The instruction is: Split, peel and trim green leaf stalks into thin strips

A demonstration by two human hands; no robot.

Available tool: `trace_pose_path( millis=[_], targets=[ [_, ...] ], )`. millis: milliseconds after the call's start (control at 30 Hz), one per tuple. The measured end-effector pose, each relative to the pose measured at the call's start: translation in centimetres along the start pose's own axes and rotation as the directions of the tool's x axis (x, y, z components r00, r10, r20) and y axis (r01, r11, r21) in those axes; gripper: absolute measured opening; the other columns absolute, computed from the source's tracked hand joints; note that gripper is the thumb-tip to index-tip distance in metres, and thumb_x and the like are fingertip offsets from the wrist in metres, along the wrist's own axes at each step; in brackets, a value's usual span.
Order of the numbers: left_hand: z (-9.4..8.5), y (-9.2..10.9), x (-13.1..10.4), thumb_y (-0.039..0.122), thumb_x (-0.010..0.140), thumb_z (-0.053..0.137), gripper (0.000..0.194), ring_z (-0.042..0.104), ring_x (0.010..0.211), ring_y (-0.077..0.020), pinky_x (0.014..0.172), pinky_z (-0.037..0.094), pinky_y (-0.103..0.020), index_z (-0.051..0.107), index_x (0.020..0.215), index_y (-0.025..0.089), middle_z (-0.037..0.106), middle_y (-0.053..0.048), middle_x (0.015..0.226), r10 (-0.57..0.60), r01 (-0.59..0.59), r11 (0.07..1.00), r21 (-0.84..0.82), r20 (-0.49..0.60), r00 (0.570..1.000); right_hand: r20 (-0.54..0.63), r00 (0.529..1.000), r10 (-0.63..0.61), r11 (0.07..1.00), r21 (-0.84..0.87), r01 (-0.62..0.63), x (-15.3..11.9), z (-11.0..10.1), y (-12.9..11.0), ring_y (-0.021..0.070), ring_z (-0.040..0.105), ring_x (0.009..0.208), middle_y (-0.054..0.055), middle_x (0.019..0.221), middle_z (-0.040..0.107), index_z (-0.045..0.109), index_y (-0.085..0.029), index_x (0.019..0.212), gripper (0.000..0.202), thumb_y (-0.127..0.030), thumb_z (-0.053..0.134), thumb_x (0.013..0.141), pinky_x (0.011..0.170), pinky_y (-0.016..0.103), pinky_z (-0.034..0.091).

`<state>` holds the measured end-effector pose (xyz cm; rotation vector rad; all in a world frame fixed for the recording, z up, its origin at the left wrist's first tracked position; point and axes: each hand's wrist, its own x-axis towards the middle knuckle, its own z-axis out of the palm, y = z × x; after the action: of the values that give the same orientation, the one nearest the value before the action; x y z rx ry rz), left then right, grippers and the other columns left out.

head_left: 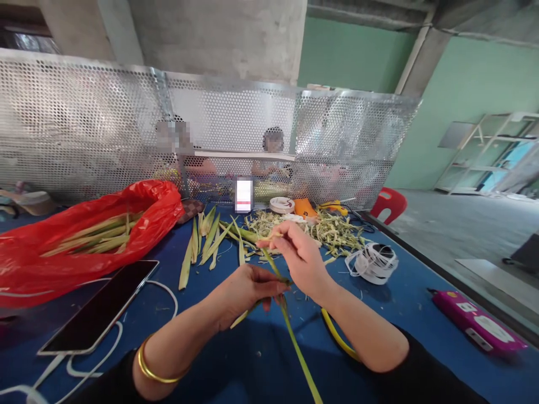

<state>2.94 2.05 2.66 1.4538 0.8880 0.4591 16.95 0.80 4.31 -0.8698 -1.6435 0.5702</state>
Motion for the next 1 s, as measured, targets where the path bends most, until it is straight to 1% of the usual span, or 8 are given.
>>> trace_pose_path(
  millis=[133,233,367,567,733,800,900,1000],
  targets=[
    [-0.5,-0.2,0.2,0.041,0.067,0.068,0.026,0.042,0.043,-0.0058,0.040,0.019,-0.021,0.067,0.065,0.015,0.060,0.001,0.055,0.060,-0.064,0.998,-0.023,-0.135,0.989,-0.178,0.978,-0.105,0.976,-0.210,0.066,-0.7,-1.6,-1.1,0.0158,0.064,0.082,0.004,0.091,0.065,0.052,-0.022,0.105,0.018,-0.028,0.048,0.088,0.078,0.031,0.048],
    [-1.0,-0.4,0.3,0.041,0.068,0.068,0.026,0.046,0.046,-0.0059,0.041,0.021,-0.020,0.066,0.068,0.015,0.061,0.001,0.058,0.094,-0.114,0.991,-0.073,-0.231,0.968,-0.409,0.908,0.097,0.934,-0.277,-0.225,-1.3,-3.0,-0.7,0.0126,0.053,0.049,-0.003,0.050,0.051,0.052,-0.021,0.068,0.028,-0.040,0.048,0.088,0.056,0.027,0.044],
    [-1.0,-0.5,0.3,0.039,0.067,0.068,0.025,0.056,0.051,-0.0091,0.040,0.024,-0.019,0.063,0.069,0.015,0.063,0.000,0.062,0.091,-0.122,0.986,-0.114,-0.245,0.965,-0.080,0.855,0.512,0.856,-0.031,-0.516,-2.0,-2.7,1.0,0.0107,0.046,0.042,-0.006,0.046,0.045,0.053,-0.019,0.066,0.036,-0.051,0.052,0.083,0.046,0.024,0.037],
    [-0.5,-0.5,0.2,0.037,0.066,0.069,0.023,0.063,0.056,-0.0121,0.037,0.026,-0.018,0.061,0.066,0.015,0.066,0.000,0.067,0.064,-0.080,0.991,-0.111,-0.140,0.988,-0.065,0.885,0.461,0.876,0.195,-0.442,-2.6,-0.5,2.3,0.0095,0.048,0.048,-0.005,0.050,0.049,0.049,-0.018,0.059,0.032,-0.038,0.057,0.082,0.052,0.023,0.038],
    [-0.5,-0.7,0.5,0.038,0.064,0.071,0.025,0.064,0.056,-0.0125,0.037,0.024,-0.018,0.063,0.070,0.014,0.069,-0.003,0.068,0.013,-0.051,0.983,-0.174,-0.211,0.977,-0.038,0.836,0.547,0.822,0.213,-0.528,-2.0,-2.1,2.6,0.0139,0.057,0.054,0.001,0.064,0.060,0.058,-0.017,0.073,0.029,-0.045,0.057,0.079,0.054,0.026,0.043],
    [-0.6,-0.6,0.6,0.038,0.063,0.073,0.028,0.065,0.060,-0.0140,0.038,0.024,-0.018,0.065,0.074,0.014,0.069,-0.004,0.069,-0.011,-0.060,0.973,-0.225,-0.302,0.953,-0.194,0.874,0.446,0.894,0.045,-0.446,-1.9,-3.2,1.7,0.0168,0.059,0.064,0.003,0.072,0.063,0.061,-0.017,0.082,0.030,-0.045,0.052,0.082,0.061,0.029,0.045],
    [-0.6,-0.2,0.5,0.033,0.062,0.074,0.027,0.065,0.063,-0.0145,0.038,0.025,-0.017,0.066,0.079,0.013,0.068,-0.004,0.066,-0.024,-0.126,0.948,-0.291,-0.462,0.887,-0.421,0.907,-0.014,0.900,-0.401,-0.172,-2.5,-3.3,-0.2,0.0182,0.057,0.073,0.004,0.075,0.061,0.061,-0.020,0.077,0.020,-0.037,0.053,0.085,0.070,0.030,0.043],
    [-0.3,0.0,0.4,0.028,0.063,0.074,0.021,0.063,0.061,-0.0127,0.039,0.029,-0.017,0.066,0.075,0.013,0.065,-0.001,0.061,0.001,-0.223,0.916,-0.334,-0.552,0.834,-0.129,0.990,-0.054,0.853,-0.522,-0.022,-3.8,-1.0,-1.0,0.0165,0.055,0.066,0.003,0.070,0.059,0.061,-0.021,0.070,0.020,-0.029,0.052,0.086,0.065,0.028,0.041]
  ],
)
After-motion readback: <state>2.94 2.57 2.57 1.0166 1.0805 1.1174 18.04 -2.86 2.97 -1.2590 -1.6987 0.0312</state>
